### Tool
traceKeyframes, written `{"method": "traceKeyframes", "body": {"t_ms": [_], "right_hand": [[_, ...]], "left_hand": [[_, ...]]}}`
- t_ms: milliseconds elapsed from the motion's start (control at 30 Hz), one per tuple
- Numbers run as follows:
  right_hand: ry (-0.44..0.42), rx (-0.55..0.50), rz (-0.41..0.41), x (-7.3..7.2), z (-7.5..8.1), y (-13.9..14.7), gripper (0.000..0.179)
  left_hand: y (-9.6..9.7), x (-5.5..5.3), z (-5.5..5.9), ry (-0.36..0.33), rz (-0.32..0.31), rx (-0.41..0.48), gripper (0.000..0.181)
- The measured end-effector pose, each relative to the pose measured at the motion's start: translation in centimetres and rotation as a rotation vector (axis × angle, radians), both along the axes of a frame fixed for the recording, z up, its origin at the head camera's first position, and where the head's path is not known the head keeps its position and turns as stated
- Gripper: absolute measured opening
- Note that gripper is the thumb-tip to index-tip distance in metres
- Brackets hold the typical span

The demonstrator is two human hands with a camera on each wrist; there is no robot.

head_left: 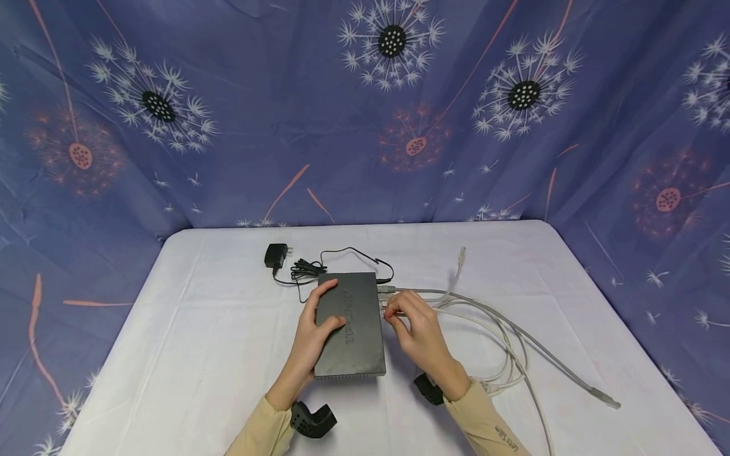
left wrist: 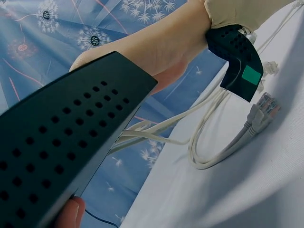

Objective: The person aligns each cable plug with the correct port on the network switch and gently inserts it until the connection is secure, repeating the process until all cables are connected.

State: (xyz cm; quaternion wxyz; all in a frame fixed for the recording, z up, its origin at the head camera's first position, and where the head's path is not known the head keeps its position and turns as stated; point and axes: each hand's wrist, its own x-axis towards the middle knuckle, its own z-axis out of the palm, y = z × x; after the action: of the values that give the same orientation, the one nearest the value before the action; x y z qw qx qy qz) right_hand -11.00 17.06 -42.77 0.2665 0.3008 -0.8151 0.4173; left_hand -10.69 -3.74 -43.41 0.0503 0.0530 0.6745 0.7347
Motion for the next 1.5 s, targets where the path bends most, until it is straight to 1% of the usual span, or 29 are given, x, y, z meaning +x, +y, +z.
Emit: {"method": "traceKeyframes", "body": {"t_ms": [167,300,367,533,633,800,833,867,1100,1300,1433,1500], "right_hand": [[-0.023,0.008,0.014,0.1,-0.1,0.3,0.027],[-0.045,0.014,0.02,0.2,-0.1,0.8,0.024],[-0.059,0.015,0.017,0.3,-0.2,1.0,0.024],[-0.063,0.005,0.001,0.5,-0.2,1.7,0.025],[-0.044,-0.007,-0.01,0.6,0.0,2.1,0.027],[0.017,-0.016,-0.042,0.6,0.0,2.7,0.033],[0.016,-0.02,-0.049,0.7,0.0,2.9,0.033],[0.013,-0.02,-0.055,0.7,0.0,3.0,0.032],[-0.106,-0.027,-0.073,1.5,0.2,4.3,0.03],[-0.111,-0.01,-0.077,1.9,0.0,5.2,0.023],[-0.122,-0.012,-0.08,2.1,0.0,5.6,0.024],[-0.122,-0.015,-0.084,2.2,0.1,5.7,0.028]], "left_hand": [[-0.1,0.0,0.1,-0.009,-0.001,0.01,0.065],[-0.1,0.0,0.0,-0.026,-0.015,0.042,0.065],[-0.2,0.0,-0.1,-0.035,-0.021,0.053,0.065],[-0.3,0.0,-0.2,-0.049,-0.022,0.063,0.065],[-0.3,0.0,-0.2,-0.054,-0.014,0.066,0.065],[-0.4,0.0,-0.1,-0.062,-0.008,0.07,0.064],[-0.4,0.0,-0.1,-0.065,-0.009,0.073,0.063],[-0.5,0.0,-0.1,-0.069,-0.009,0.078,0.063],[-0.6,-0.1,-0.1,-0.073,0.002,0.079,0.06],[-0.8,-0.2,-0.1,-0.081,0.002,0.077,0.058],[-0.9,-0.2,0.0,-0.097,-0.011,0.107,0.057],[-0.9,-0.3,0.0,-0.108,-0.014,0.13,0.056]]}}
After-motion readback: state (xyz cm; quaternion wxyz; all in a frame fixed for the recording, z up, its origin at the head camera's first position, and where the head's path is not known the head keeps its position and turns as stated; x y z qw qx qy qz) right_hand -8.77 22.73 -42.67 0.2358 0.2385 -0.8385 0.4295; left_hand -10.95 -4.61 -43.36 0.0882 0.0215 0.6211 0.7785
